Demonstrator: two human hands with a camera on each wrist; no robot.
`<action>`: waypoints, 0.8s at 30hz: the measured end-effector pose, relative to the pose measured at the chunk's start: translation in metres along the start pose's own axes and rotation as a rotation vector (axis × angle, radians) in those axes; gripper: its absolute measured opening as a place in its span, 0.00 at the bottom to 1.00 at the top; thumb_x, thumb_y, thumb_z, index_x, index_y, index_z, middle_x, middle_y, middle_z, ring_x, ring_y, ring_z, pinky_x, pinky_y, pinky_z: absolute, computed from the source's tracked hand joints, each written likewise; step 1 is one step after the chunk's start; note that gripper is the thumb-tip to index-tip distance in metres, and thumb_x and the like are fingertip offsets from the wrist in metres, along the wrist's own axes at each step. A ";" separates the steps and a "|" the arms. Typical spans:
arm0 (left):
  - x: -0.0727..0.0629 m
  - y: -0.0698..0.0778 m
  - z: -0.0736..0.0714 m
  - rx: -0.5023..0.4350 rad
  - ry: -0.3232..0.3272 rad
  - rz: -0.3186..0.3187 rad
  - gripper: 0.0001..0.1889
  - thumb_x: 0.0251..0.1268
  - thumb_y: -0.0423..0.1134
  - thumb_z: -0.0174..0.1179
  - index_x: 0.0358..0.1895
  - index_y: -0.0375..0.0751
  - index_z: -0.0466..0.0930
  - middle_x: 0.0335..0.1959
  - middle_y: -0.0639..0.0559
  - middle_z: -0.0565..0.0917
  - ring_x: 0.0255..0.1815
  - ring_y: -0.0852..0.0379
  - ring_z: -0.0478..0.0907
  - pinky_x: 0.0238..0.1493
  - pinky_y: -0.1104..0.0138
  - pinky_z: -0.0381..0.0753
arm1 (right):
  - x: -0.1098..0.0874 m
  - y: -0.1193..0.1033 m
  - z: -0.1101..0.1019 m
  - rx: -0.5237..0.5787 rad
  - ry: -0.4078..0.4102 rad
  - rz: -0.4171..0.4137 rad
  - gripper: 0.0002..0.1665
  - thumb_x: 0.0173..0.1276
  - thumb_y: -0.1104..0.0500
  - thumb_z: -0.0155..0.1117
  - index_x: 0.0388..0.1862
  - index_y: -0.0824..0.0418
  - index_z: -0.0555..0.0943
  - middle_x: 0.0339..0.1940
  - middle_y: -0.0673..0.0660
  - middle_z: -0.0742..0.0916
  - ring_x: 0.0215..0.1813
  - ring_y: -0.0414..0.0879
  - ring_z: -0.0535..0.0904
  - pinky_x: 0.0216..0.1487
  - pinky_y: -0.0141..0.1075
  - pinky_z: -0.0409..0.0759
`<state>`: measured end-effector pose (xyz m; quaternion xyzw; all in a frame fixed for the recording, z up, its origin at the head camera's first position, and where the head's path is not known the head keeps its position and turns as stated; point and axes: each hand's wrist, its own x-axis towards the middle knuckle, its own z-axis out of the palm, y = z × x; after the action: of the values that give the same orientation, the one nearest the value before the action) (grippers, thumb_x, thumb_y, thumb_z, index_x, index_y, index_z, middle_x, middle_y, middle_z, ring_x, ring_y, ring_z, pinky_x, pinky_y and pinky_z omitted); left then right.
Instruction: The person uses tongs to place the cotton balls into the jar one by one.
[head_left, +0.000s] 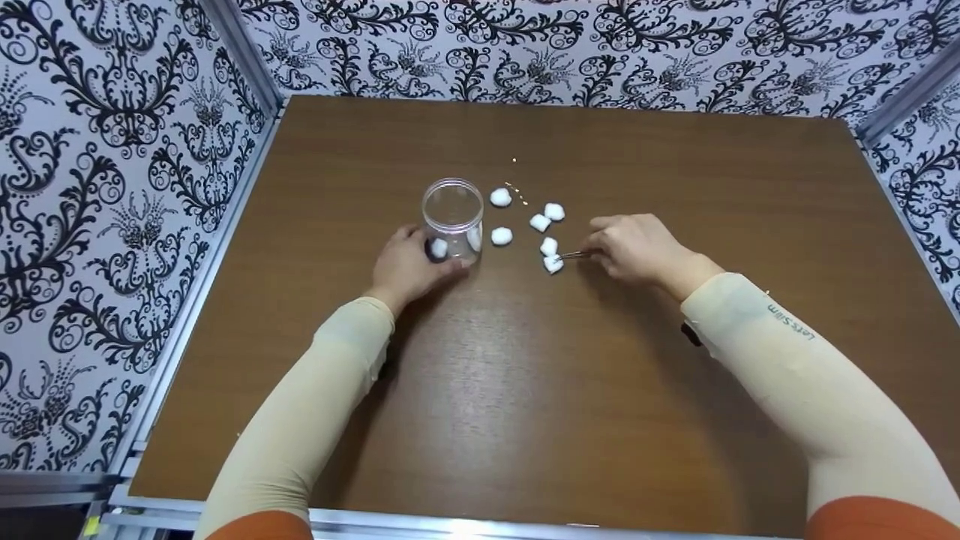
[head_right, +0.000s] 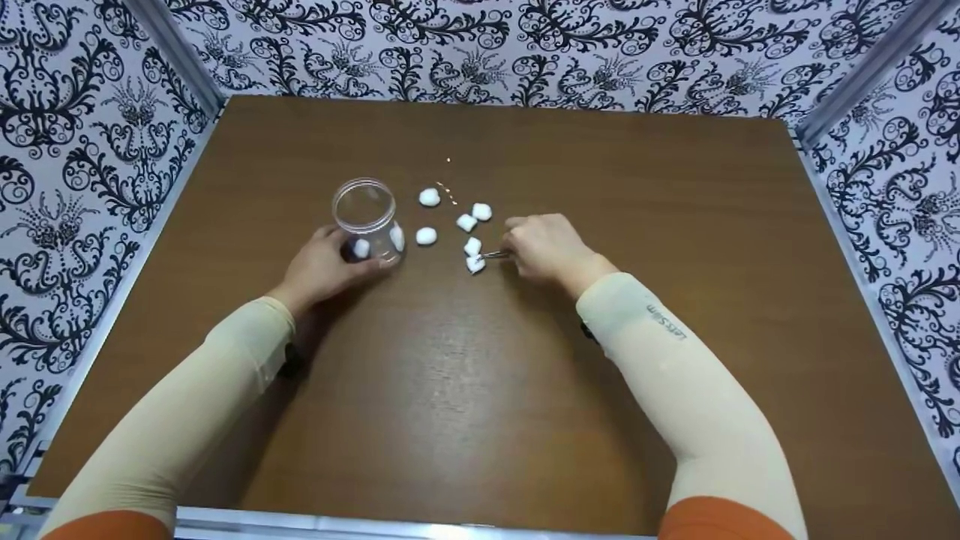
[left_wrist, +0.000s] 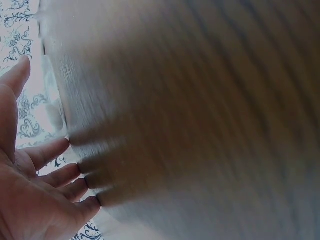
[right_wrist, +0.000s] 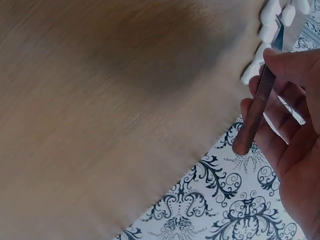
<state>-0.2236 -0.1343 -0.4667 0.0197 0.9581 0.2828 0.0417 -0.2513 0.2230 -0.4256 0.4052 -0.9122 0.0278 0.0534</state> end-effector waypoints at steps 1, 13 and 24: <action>0.000 0.000 0.000 0.000 0.001 0.001 0.45 0.52 0.67 0.68 0.70 0.43 0.72 0.70 0.40 0.68 0.70 0.42 0.64 0.67 0.51 0.64 | 0.000 0.000 0.000 -0.006 0.004 -0.003 0.05 0.62 0.62 0.71 0.36 0.54 0.89 0.29 0.49 0.78 0.28 0.48 0.78 0.26 0.49 0.77; 0.000 -0.002 0.000 0.000 -0.001 0.006 0.46 0.52 0.69 0.67 0.70 0.43 0.72 0.70 0.40 0.67 0.69 0.41 0.65 0.66 0.50 0.65 | -0.008 0.004 -0.013 0.003 -0.018 0.032 0.07 0.61 0.64 0.69 0.36 0.54 0.90 0.28 0.48 0.78 0.26 0.47 0.76 0.25 0.48 0.76; 0.001 -0.003 0.001 -0.002 -0.003 0.017 0.46 0.53 0.69 0.66 0.71 0.45 0.70 0.70 0.40 0.67 0.69 0.40 0.65 0.66 0.50 0.66 | -0.013 0.011 -0.028 0.021 -0.107 0.078 0.09 0.59 0.64 0.68 0.35 0.53 0.90 0.28 0.47 0.78 0.26 0.46 0.74 0.25 0.48 0.75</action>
<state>-0.2247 -0.1359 -0.4691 0.0284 0.9575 0.2842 0.0406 -0.2493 0.2425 -0.3996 0.3709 -0.9285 0.0175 -0.0009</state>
